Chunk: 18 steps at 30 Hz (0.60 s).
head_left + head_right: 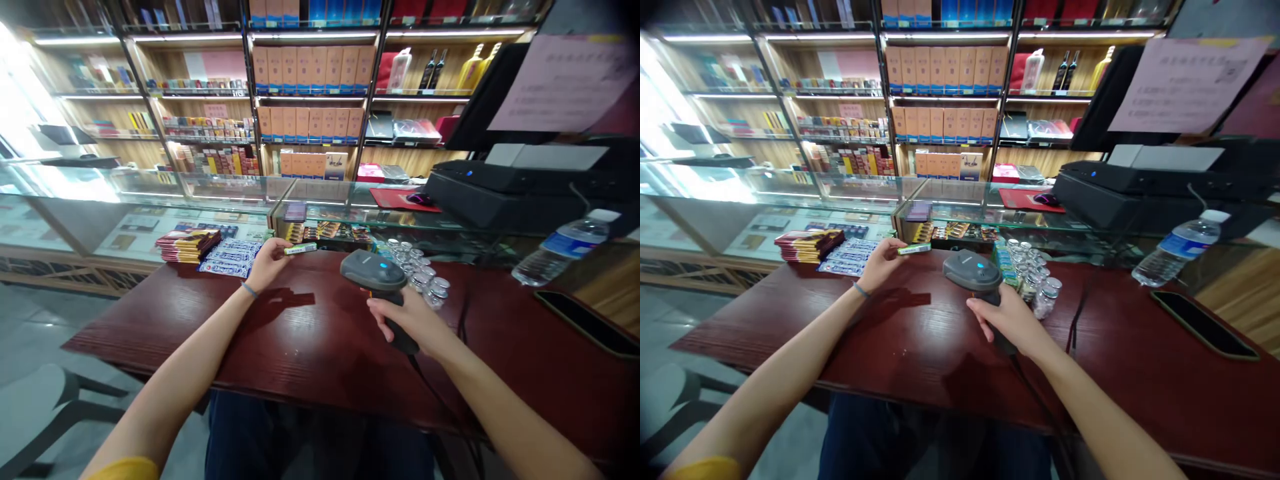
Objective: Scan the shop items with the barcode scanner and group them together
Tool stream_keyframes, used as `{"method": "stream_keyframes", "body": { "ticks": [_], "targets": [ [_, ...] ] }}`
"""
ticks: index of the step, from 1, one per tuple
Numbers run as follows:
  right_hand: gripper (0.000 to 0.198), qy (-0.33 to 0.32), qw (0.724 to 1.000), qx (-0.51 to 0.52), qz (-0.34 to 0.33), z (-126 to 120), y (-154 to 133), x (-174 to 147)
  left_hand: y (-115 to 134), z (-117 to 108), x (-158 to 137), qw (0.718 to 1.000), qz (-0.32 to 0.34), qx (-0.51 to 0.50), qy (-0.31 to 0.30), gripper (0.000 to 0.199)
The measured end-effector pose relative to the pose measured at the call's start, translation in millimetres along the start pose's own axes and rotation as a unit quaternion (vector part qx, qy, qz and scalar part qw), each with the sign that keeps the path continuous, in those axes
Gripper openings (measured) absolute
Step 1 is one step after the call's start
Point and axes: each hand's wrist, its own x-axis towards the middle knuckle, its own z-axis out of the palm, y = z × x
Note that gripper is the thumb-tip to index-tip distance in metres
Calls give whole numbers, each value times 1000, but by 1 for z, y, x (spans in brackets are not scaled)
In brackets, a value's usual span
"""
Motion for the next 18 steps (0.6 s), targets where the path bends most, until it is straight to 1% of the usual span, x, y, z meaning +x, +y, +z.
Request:
{"method": "stream_keyframes", "body": {
  "ticks": [3,8,11,15,18],
  "targets": [
    [36,-13,999,-44,-6,-1,7,0,-5,-4,1,1000,2,7,8,26],
    [31,0,999,-42,6,-2,18,-4,-9,-6,1,1000,3,25,6,25],
    [30,8,999,-45,14,-1,19,-6,-5,-6,0,999,6,46,8,23],
    [29,7,997,-72,8,0,19,-8,3,-6,-1,996,-4,91,5,19],
    [26,6,998,-62,12,1,19,-8,5,-5,-2,996,-3,88,6,19]
  ]
}}
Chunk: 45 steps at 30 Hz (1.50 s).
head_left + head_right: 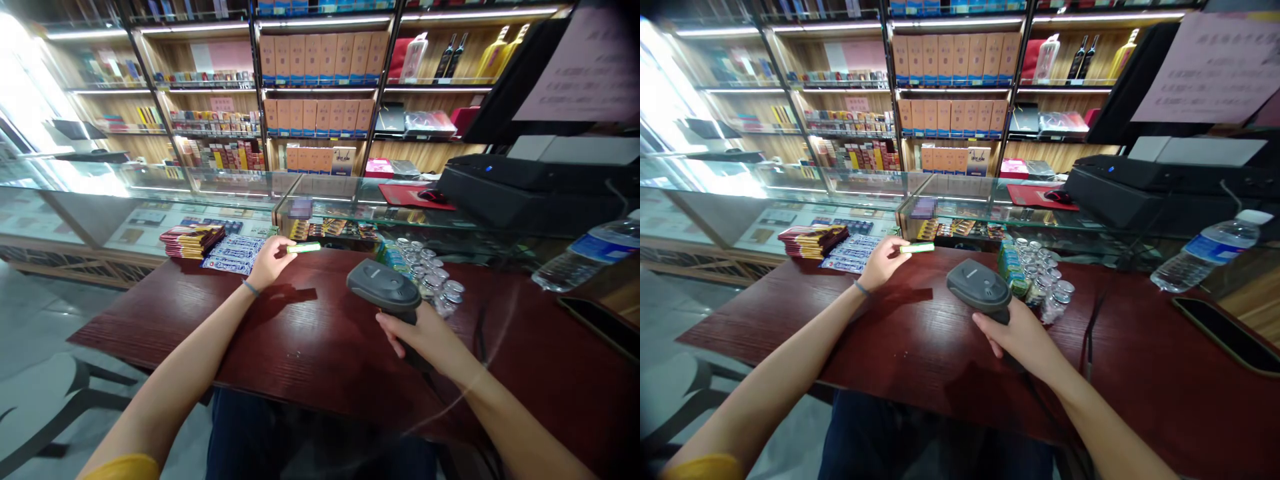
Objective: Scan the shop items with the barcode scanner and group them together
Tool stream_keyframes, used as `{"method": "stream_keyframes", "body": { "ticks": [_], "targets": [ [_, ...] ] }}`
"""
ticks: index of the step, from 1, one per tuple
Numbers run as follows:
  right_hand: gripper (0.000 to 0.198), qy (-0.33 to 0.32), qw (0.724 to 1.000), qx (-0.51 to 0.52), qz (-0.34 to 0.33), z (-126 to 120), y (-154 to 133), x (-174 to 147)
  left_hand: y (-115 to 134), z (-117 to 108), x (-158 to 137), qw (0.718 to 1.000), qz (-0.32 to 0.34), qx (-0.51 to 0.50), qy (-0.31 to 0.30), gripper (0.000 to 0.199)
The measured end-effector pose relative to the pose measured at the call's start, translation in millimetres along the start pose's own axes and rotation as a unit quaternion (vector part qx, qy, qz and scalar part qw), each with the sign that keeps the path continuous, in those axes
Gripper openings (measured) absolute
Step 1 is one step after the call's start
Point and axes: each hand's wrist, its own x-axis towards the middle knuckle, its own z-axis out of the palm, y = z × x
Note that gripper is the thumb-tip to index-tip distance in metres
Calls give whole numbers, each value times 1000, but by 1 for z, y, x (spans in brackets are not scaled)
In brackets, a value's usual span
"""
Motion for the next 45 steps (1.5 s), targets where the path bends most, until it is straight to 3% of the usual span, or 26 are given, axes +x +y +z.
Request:
{"method": "stream_keyframes", "body": {
  "ticks": [6,9,14,18,22,28,45],
  "targets": [
    [29,1,1000,17,-7,-1,-2,0,-7,-8,4,999,25,30,-5,25],
    [32,6,1000,24,-4,-3,-3,1,-13,-24,12,997,25,67,4,31],
    [39,4,1000,29,-10,-9,-1,3,-18,-63,31,992,-42,100,61,39],
    [44,2,999,24,-29,-11,0,4,-28,-80,38,988,-41,150,17,25],
    [45,13,999,29,-21,-10,1,4,-50,-80,33,983,-22,178,-39,16],
    [44,4,999,45,-12,-11,7,6,-74,-71,24,982,23,175,-60,15],
    [42,16,998,67,-1,-9,6,4,-79,-55,21,968,37,244,-53,27]
  ]
}}
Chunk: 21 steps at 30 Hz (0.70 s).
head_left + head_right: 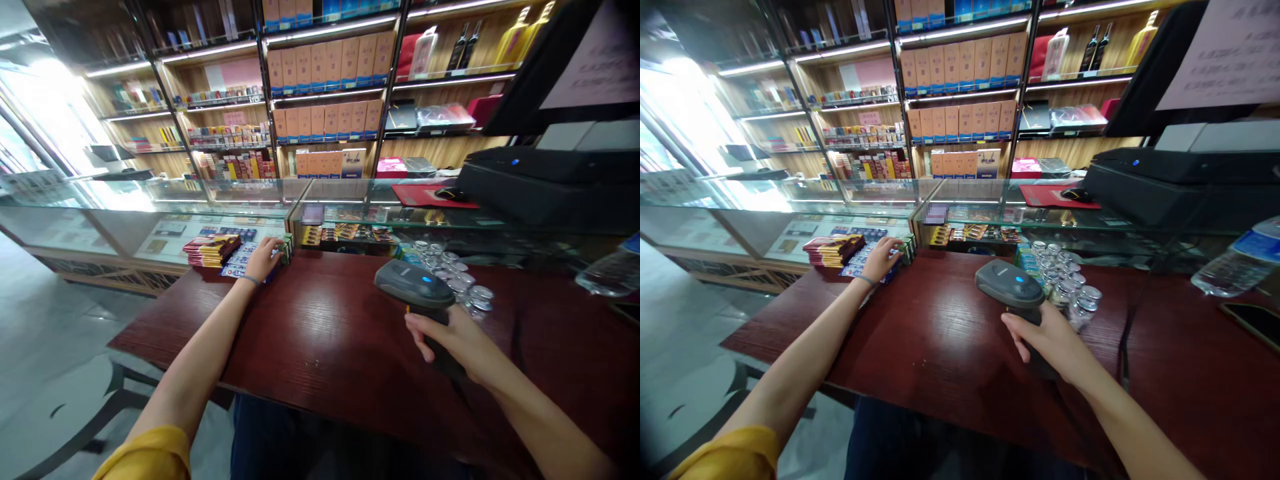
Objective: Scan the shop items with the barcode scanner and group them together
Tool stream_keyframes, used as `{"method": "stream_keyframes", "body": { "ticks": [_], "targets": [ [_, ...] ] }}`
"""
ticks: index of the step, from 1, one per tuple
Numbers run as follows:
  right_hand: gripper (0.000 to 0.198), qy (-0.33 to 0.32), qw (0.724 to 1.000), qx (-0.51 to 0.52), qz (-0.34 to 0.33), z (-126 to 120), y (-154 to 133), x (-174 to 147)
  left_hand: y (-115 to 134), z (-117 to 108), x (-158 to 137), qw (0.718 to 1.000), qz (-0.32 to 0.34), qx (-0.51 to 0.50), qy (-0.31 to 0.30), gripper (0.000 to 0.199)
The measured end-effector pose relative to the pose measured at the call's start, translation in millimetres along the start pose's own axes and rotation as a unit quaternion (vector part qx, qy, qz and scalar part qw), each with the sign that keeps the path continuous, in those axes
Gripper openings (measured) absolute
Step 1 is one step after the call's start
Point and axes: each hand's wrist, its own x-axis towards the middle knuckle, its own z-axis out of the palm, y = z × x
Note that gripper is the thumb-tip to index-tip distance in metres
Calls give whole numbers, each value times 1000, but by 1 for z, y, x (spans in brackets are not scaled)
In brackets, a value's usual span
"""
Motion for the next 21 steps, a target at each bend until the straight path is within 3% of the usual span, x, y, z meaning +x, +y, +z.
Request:
{"method": "stream_keyframes", "body": {
  "ticks": [5,9,13,17,21],
  "targets": [
    [40,8,999,47,-8,-11,-5,-4,9,-6,-3,995,42,35,88,39],
    [29,46,993,102,-23,-25,-17,-10,55,-13,-2,986,74,22,150,33],
    [22,81,985,144,-50,-43,-24,-15,132,3,-3,984,152,-53,79,23],
    [23,92,975,186,-73,-59,-24,-19,207,42,-5,968,210,-135,-2,26],
    [21,93,974,188,-86,-67,-22,-18,256,83,-4,958,248,-129,-70,45]
  ]
}}
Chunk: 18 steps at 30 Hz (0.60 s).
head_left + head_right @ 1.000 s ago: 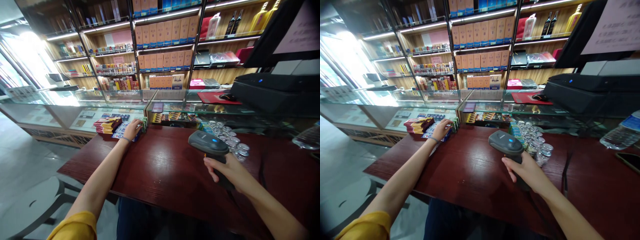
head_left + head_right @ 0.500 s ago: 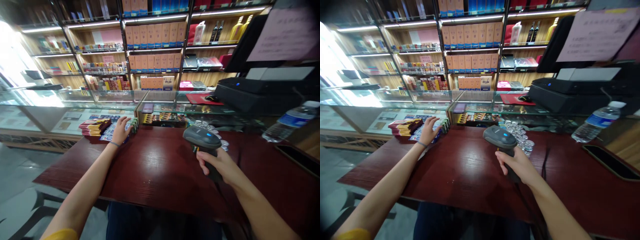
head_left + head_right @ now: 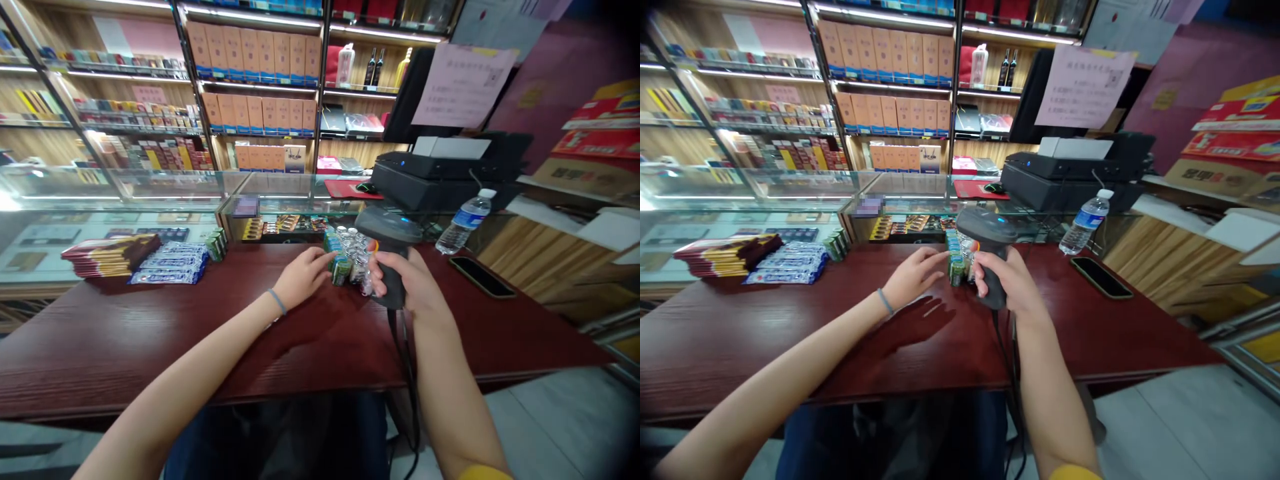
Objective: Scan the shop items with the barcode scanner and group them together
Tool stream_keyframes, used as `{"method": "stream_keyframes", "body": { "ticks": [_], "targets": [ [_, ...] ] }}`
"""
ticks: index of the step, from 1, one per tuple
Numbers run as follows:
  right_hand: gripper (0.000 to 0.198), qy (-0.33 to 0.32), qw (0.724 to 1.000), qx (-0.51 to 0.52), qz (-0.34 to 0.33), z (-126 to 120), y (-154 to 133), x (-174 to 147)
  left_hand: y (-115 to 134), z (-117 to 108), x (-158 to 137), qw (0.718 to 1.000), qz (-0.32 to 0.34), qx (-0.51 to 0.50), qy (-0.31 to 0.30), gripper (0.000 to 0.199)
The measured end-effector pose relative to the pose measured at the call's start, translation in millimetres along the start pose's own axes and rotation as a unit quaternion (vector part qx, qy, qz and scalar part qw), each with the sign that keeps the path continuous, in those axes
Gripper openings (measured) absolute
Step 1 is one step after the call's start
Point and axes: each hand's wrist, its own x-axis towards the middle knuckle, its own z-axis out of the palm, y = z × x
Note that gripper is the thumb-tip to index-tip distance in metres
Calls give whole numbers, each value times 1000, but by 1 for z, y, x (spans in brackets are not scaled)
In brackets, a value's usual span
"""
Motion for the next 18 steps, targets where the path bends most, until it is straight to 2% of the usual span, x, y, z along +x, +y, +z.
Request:
{"method": "stream_keyframes", "body": {
  "ticks": [3,7,13,18],
  "targets": [
    [18,-3,1000,4,-4,0,2,2,9,21,9,998,2,53,-20,54],
    [17,-13,1000,-7,-5,3,3,2,12,32,7,996,12,88,-19,50],
    [18,-18,1000,-8,-7,7,3,2,12,34,1,999,21,30,12,33],
    [18,-20,1000,-8,-12,7,5,3,14,34,1,999,33,-9,-22,23]
  ]
}}
